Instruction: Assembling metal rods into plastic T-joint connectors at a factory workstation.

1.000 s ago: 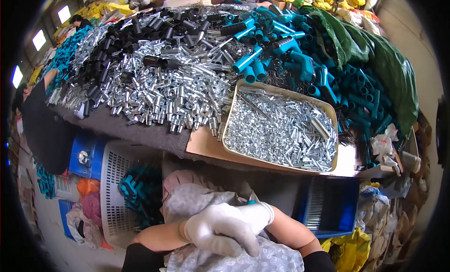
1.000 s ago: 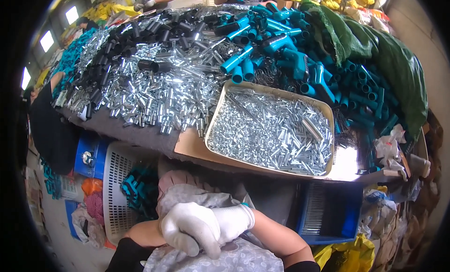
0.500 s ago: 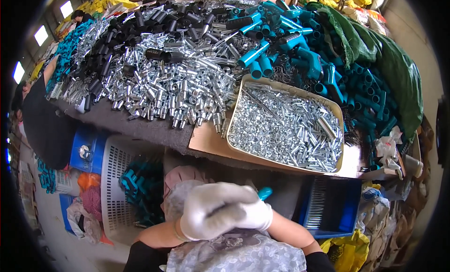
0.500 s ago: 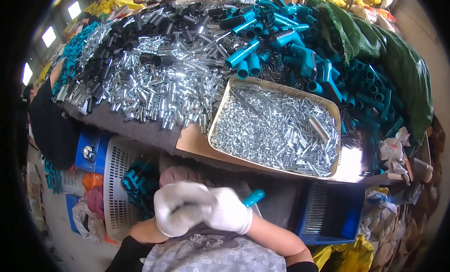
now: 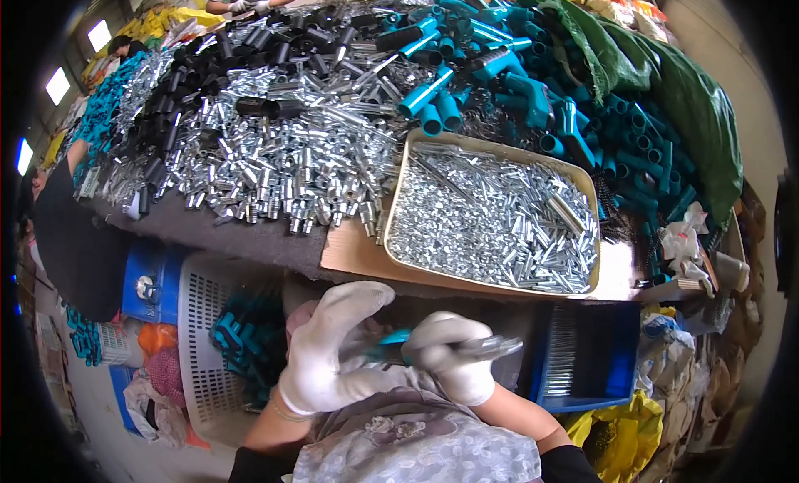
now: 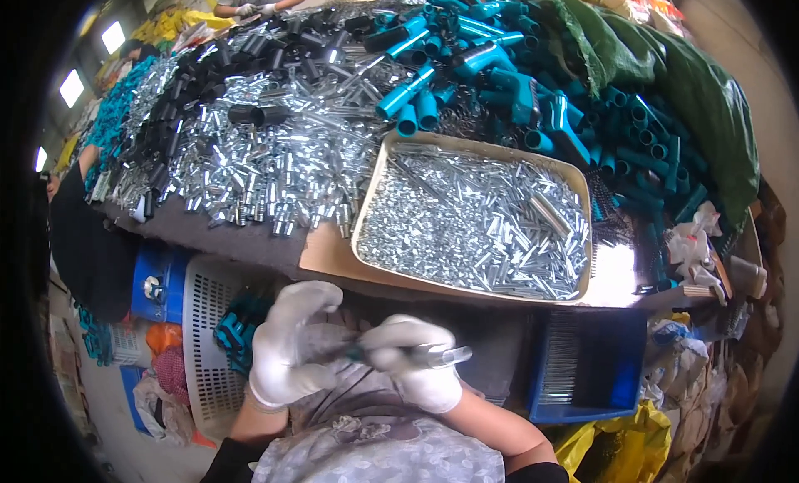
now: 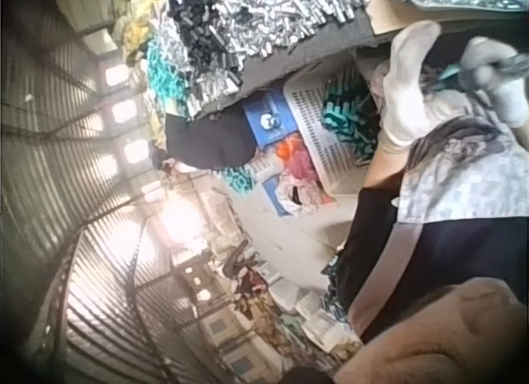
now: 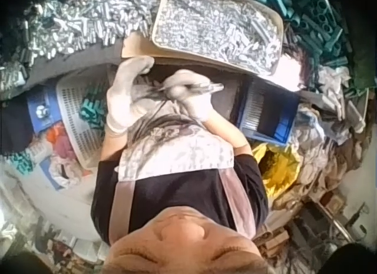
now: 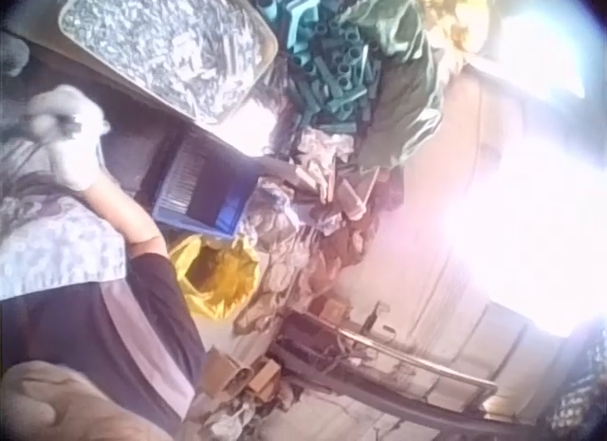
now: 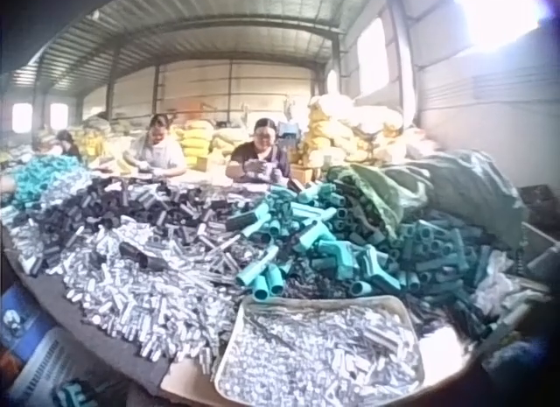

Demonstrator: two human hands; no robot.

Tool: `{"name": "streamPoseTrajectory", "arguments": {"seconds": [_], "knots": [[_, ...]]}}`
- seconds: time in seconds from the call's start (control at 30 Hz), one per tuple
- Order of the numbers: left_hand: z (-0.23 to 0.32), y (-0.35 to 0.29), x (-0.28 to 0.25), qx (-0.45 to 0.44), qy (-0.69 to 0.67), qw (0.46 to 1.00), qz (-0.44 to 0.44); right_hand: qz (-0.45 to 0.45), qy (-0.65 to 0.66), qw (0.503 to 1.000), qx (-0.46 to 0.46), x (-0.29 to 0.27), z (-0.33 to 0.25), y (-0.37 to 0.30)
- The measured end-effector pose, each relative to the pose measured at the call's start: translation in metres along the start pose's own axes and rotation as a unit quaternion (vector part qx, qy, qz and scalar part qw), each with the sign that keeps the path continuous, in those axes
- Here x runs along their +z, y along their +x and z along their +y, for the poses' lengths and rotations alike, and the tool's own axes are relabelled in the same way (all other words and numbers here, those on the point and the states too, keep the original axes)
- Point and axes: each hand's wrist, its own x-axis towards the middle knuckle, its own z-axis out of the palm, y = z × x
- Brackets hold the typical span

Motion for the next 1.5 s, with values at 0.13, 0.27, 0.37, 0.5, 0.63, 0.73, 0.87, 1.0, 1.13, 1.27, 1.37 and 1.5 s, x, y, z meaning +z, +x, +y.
{"name": "streamPoseTrajectory", "arguments": {"seconds": [0.13,0.27,0.37,0.5,0.63,0.73,0.87,1.0,1.13,1.27,1.37,1.5], "knots": [[-0.014,-0.039,-0.030,-0.138,0.175,0.933,-0.283,0.155,0.432,0.887,0.056,-0.005,0.000,-0.006],[-0.004,-0.083,-0.046,-0.237,0.076,0.947,-0.202,0.291,0.543,0.753,0.232,-0.014,0.022,-0.022],[-0.007,-0.089,-0.039,-0.222,0.131,0.959,-0.121,0.272,0.551,0.754,0.233,-0.019,0.096,-0.028],[-0.034,-0.071,-0.010,-0.224,0.242,0.939,-0.091,0.338,0.491,0.724,0.347,-0.077,0.290,-0.017],[-0.070,-0.069,0.014,-0.221,0.246,0.926,-0.183,0.242,0.273,0.904,0.222,-0.053,0.397,0.030],[-0.090,-0.074,0.021,-0.208,0.253,0.931,-0.159,0.225,0.231,0.913,0.251,-0.039,0.397,0.022],[-0.110,-0.075,0.022,-0.237,0.290,0.897,-0.235,0.213,0.175,0.919,0.282,-0.039,0.391,0.001],[-0.113,-0.078,0.019,-0.183,0.293,0.906,-0.246,0.174,0.130,0.924,0.314,-0.120,0.345,-0.246],[-0.127,-0.081,0.030,-0.227,0.293,0.899,-0.232,0.156,0.071,0.931,0.323,-0.128,0.341,-0.217],[-0.134,-0.090,0.030,-0.279,0.277,0.896,-0.206,0.125,0.016,0.932,0.340,-0.126,0.333,-0.193],[-0.138,-0.098,0.028,-0.292,0.284,0.894,-0.185,0.100,-0.028,0.928,0.358,-0.123,0.327,-0.185],[-0.151,-0.099,0.031,-0.233,0.291,0.914,-0.161,0.076,-0.092,0.921,0.372,-0.114,0.321,-0.170]]}}
